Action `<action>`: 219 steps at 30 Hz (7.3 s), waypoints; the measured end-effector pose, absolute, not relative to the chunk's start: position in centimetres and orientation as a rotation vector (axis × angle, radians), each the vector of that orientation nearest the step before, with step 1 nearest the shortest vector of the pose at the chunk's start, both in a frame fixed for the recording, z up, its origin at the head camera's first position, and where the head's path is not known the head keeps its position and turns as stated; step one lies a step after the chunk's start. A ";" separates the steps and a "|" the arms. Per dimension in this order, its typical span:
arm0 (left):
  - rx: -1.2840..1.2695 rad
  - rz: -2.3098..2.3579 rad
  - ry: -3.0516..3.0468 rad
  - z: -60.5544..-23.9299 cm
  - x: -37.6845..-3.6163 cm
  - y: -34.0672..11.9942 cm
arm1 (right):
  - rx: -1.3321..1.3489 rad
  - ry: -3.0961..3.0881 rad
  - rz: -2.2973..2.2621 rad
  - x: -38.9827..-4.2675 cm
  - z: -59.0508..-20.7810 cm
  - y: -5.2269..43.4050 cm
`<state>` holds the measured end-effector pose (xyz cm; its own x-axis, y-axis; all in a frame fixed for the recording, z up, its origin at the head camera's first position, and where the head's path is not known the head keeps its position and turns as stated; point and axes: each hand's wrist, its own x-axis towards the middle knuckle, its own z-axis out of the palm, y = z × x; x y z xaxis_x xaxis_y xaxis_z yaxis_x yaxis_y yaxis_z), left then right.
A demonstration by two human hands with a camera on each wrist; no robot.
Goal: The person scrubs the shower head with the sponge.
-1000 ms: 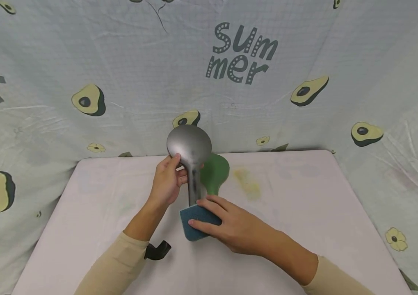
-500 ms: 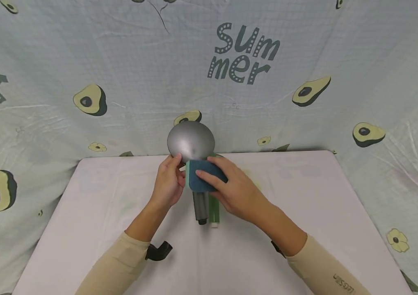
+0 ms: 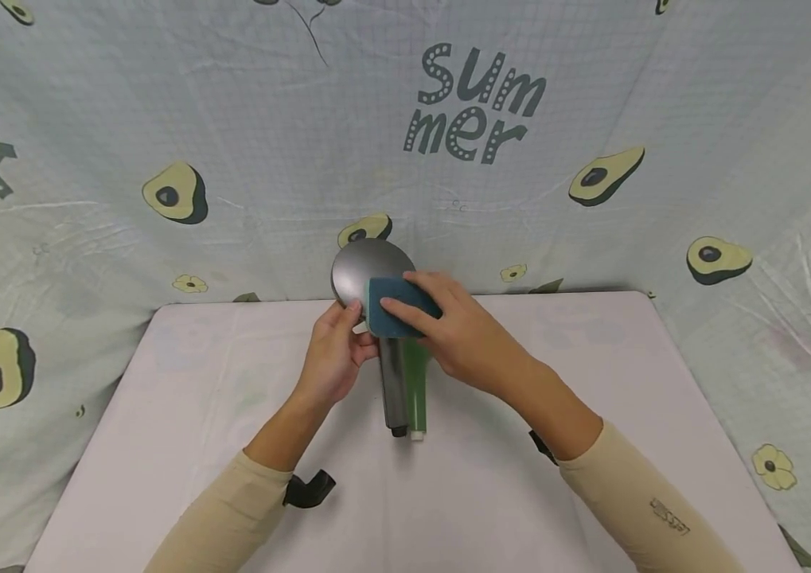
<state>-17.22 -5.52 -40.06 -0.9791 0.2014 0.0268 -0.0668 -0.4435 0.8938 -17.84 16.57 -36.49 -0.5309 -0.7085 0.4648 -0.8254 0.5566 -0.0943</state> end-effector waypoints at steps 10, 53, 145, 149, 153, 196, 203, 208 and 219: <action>0.079 2.610 1.632 -40.0 -17.8 -6.4 | 1.502 -2.270 0.091 -13.2 -39.7 15.8; 0.060 2.624 1.712 -38.8 -17.5 -5.4 | 1.467 -2.240 -0.301 -10.8 -39.4 15.3; 0.064 2.683 1.428 -38.7 -17.8 -6.7 | 1.452 -2.122 0.222 -10.0 -43.0 17.3; 0.060 2.662 1.459 -38.7 -18.0 -6.8 | 1.463 -2.171 0.033 -9.2 -42.5 15.6; 0.046 2.653 1.475 -38.9 -18.0 -7.1 | 1.456 -2.199 -0.022 -9.0 -42.3 15.0; -0.104 2.649 1.368 -39.5 -17.5 -9.4 | 1.312 -1.872 0.322 -9.7 -43.5 16.1; -0.203 2.569 1.426 -40.1 -17.7 -10.5 | 1.292 -2.134 0.397 -9.8 -43.8 18.7; -0.239 2.478 1.542 -40.9 -17.7 -11.4 | 1.226 -2.179 0.427 -10.9 -43.9 21.3; -0.298 2.301 1.657 -43.0 -17.6 -13.5 | 1.017 -2.445 0.333 -12.7 -44.3 26.4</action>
<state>-17.59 -13.48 -43.00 -0.9367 0.1120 -0.3317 -0.3501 -0.2964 0.8886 -12.74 26.40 -44.28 -0.6159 -0.6030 0.5070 -0.7166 0.6961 -0.0427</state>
